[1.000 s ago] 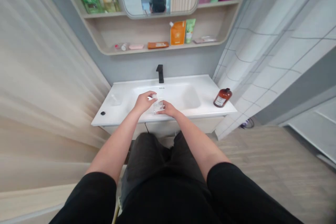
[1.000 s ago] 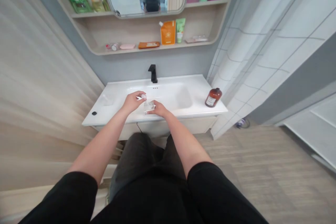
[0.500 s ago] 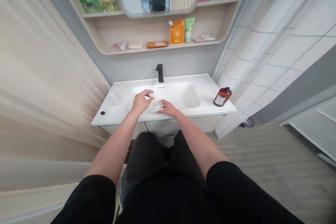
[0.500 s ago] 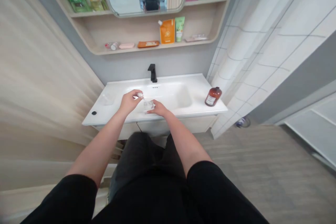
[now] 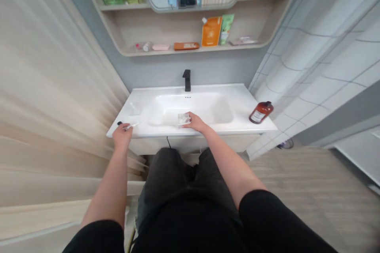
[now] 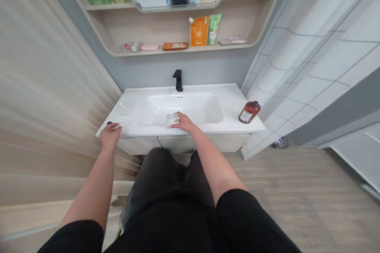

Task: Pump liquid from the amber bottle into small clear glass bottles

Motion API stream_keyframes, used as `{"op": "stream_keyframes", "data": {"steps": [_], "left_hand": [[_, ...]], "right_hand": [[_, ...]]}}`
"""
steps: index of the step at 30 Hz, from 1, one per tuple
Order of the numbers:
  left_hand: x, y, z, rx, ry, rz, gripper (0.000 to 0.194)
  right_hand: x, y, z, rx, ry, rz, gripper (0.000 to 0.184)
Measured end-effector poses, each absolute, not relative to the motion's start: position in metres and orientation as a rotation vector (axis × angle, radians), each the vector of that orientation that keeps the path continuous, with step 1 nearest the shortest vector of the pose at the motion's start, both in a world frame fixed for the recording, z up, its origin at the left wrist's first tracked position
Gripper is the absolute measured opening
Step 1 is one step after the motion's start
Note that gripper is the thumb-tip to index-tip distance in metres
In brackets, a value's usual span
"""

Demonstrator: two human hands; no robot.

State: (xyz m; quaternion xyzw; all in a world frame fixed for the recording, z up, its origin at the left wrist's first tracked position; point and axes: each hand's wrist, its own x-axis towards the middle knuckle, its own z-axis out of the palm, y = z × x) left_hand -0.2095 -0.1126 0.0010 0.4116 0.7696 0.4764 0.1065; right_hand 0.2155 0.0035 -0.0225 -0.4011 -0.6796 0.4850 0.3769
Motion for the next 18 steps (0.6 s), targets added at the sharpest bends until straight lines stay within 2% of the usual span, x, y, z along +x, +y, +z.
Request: {"op": "stream_keyframes", "data": {"steps": [2, 10, 14, 18], "left_hand": [[-0.22, -0.111, 0.002, 1.243, 2.386, 1.282, 0.022], [-0.204, -0.085, -0.008, 1.54, 2.505, 1.203, 0.014], [-0.191, -0.092, -0.004, 1.765, 2.468, 1.272, 0.026], [-0.157, -0.091, 0.009, 1.942, 2.199, 1.443, 0.051]], "right_hand": [[0.216, 0.004, -0.022, -1.033, -1.742, 1.238, 0.072], [0.216, -0.003, -0.015, -1.052, -1.738, 1.235, 0.072], [0.217, -0.005, -0.012, -1.039, -1.744, 1.248, 0.07], [0.217, -0.003, -0.013, -1.018, -1.752, 1.243, 0.071]]}}
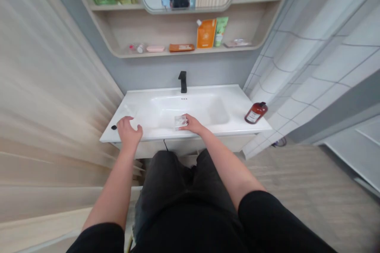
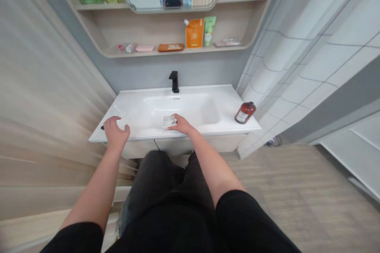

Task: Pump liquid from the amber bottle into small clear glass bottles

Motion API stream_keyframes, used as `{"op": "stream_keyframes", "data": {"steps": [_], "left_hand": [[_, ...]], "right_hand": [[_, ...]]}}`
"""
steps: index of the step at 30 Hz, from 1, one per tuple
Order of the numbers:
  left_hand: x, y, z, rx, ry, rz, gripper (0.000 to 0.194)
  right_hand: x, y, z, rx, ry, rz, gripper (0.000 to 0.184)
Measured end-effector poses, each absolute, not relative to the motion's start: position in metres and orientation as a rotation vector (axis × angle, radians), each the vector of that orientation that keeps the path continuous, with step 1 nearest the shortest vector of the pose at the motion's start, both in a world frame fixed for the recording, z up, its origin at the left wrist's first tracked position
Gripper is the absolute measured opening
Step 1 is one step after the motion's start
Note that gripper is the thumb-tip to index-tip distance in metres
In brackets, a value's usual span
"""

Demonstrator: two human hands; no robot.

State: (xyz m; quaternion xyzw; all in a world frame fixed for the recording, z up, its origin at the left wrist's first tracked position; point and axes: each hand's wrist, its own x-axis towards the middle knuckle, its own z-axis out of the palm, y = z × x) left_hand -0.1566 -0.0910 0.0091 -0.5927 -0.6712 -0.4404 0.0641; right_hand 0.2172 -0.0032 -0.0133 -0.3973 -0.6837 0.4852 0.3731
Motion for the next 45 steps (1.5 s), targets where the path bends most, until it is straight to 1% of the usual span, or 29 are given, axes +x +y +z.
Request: {"op": "stream_keyframes", "data": {"steps": [3, 6, 8, 11, 15, 16, 18, 20, 21, 22, 24, 26, 28, 31, 33, 35, 36, 38, 39, 40, 41, 42, 45], "left_hand": [[-0.111, -0.073, 0.005, -2.18, -1.937, -1.592, 0.073], [-0.064, -0.046, -0.012, -2.6, -2.036, -1.794, 0.101], [-0.038, -0.03, -0.023, -2.767, -2.123, -1.871, 0.109], [-0.014, -0.013, -0.032, -2.919, -2.14, -1.981, 0.104], [-0.005, -0.005, -0.03, -2.954, -2.155, -1.917, 0.081], [-0.005, -0.005, -0.028, -2.941, -2.152, -1.9, 0.076], [-0.006, -0.009, -0.025, -2.942, -2.132, -1.9, 0.072], [-0.007, -0.012, -0.022, -2.954, -2.113, -1.928, 0.074], [-0.007, -0.014, -0.021, -2.958, -2.107, -1.947, 0.075], [-0.007, -0.016, -0.019, -2.955, -2.106, -1.971, 0.076], [-0.008, -0.018, -0.017, -2.92, -2.12, -2.034, 0.077], [-0.009, -0.019, -0.016, -2.854, -2.15, -2.105, 0.079], [-0.01, -0.019, -0.016, -2.791, -2.167, -2.196, 0.08], [-0.013, -0.019, -0.017, -2.715, -2.137, -2.401, 0.081], [-0.015, -0.018, -0.019, -2.642, -2.093, -2.546, 0.084], [-0.016, -0.017, -0.022, -2.529, -2.056, -2.676, 0.089], [-0.016, -0.016, -0.023, -2.463, -2.046, -2.725, 0.09], [-0.016, -0.015, -0.026, -2.35, -2.039, -2.777, 0.093], [-0.016, -0.014, -0.027, -2.32, -2.034, -2.781, 0.093], [-0.017, -0.013, -0.027, -2.308, -2.029, -2.779, 0.093], [-0.017, -0.013, -0.028, -2.316, -2.023, -2.773, 0.093], [-0.017, -0.013, -0.028, -2.335, -2.018, -2.765, 0.094], [-0.018, -0.013, -0.028, -2.359, -2.036, -2.751, 0.095]], "right_hand": [[0.217, -0.001, -0.016, -0.987, -1.731, 1.249, 0.074], [0.216, 0.0, -0.02, -0.955, -1.705, 1.262, 0.075], [0.215, 0.0, -0.022, -0.942, -1.689, 1.274, 0.073], [0.215, 0.001, -0.026, -0.937, -1.688, 1.276, 0.07], [0.214, 0.003, -0.031, -0.943, -1.733, 1.219, 0.067], [0.214, 0.003, -0.031, -0.944, -1.737, 1.22, 0.069], [0.213, 0.004, -0.031, -0.956, -1.729, 1.225, 0.082], [0.211, 0.003, -0.03, -0.981, -1.701, 1.185, 0.098], [0.21, 0.001, -0.03, -0.997, -1.677, 1.146, 0.099], [0.211, -0.002, -0.029, -1.014, -1.644, 1.095, 0.094], [0.219, -0.011, -0.028, -1.048, -1.567, 0.964, 0.074], [0.241, -0.025, -0.028, -1.097, -1.493, 0.764, 0.061], [0.282, -0.041, -0.027, -1.181, -1.432, 0.486, 0.054], [0.373, -0.062, -0.018, -1.402, -1.227, 0.055, 0.044], [0.439, -0.068, -0.008, -1.504, -1.048, -0.136, 0.049], [0.495, -0.067, 0.002, -1.55, -0.909, -0.174, 0.068], [0.516, -0.064, 0.006, -1.569, -0.886, -0.136, 0.082], [0.542, -0.055, 0.01, -1.616, -0.9, 0.049, 0.11], [0.549, -0.049, 0.01, -1.627, -0.921, 0.166, 0.12], [0.552, -0.044, 0.009, -1.627, -0.944, 0.272, 0.126], [0.553, -0.039, 0.008, -1.617, -0.968, 0.353, 0.127], [0.551, -0.035, 0.006, -1.603, -0.993, 0.4, 0.125], [0.545, -0.028, 0.001, -1.577, -1.07, 0.374, 0.106]]}}
